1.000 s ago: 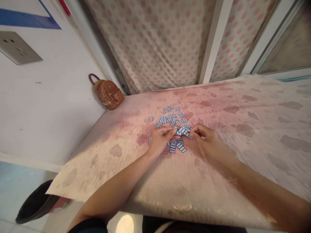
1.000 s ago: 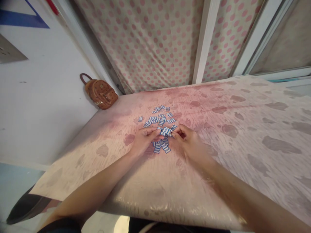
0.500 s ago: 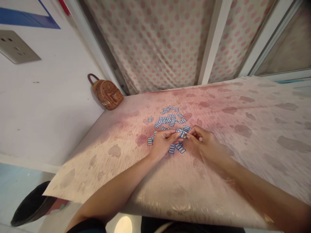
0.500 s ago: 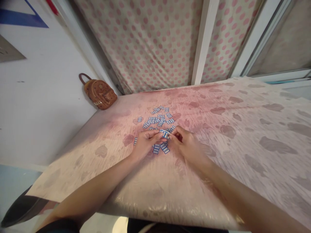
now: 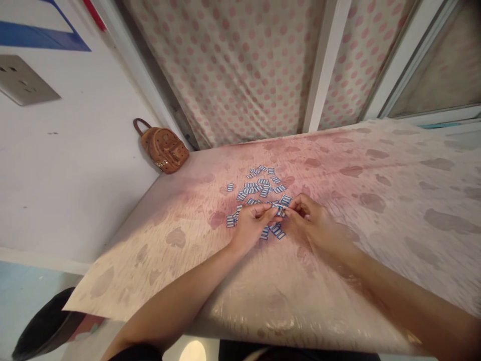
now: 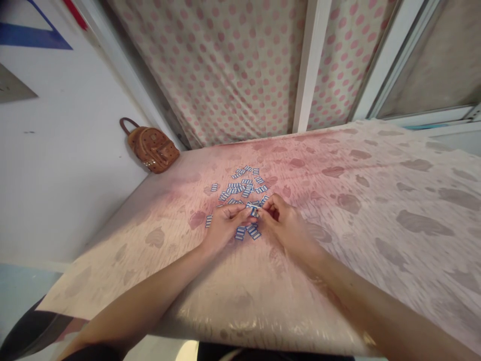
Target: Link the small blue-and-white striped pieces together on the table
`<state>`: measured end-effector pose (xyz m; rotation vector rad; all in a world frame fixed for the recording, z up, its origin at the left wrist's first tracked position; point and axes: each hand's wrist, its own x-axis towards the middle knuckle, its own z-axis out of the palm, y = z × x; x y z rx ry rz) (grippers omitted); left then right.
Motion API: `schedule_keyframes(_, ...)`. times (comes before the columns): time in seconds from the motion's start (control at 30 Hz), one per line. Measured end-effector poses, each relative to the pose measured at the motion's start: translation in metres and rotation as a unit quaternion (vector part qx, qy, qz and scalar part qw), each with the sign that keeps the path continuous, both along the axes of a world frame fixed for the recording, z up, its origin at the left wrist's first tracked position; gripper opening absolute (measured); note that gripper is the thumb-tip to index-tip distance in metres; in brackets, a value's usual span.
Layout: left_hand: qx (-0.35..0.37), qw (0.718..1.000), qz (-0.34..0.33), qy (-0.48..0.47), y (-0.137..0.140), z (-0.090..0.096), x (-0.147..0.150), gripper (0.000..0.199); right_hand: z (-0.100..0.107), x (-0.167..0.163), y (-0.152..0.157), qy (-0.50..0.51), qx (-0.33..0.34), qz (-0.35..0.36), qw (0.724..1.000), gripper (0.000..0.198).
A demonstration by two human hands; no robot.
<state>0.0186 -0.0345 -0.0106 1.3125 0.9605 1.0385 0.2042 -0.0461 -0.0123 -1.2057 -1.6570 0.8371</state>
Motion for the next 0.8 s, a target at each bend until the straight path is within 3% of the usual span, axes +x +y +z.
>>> schedule_keyframes(0.27, 0.017, 1.0, 0.009, 0.0, 0.003, -0.001, -0.002, 0.036, 0.007, 0.001, 0.001, -0.006, -0.012, 0.039, 0.999, 0.02)
schedule_keyframes(0.4, 0.017, 0.999, 0.041, -0.003, 0.01, 0.002, -0.009, 0.031, 0.0, 0.009, 0.01, -0.033, 0.006, -0.012, 0.999, 0.018)
schedule_keyframes(0.53, 0.007, 0.996, 0.094, -0.012, 0.017, 0.003, -0.016, 0.023, -0.019, 0.026, 0.025, -0.125, 0.047, -0.092, 0.987, 0.009)
schedule_keyframes(0.67, -0.009, 0.993, 0.112, -0.018, 0.02, 0.002, -0.018, 0.018, -0.029, 0.031, 0.03, -0.231, 0.072, -0.099, 0.965, 0.012)
schedule_keyframes(0.8, -0.009, 0.995, 0.098, -0.018, 0.019, 0.002, -0.017, 0.02, -0.027, 0.028, 0.026, -0.255, 0.084, -0.09, 0.959, 0.014)
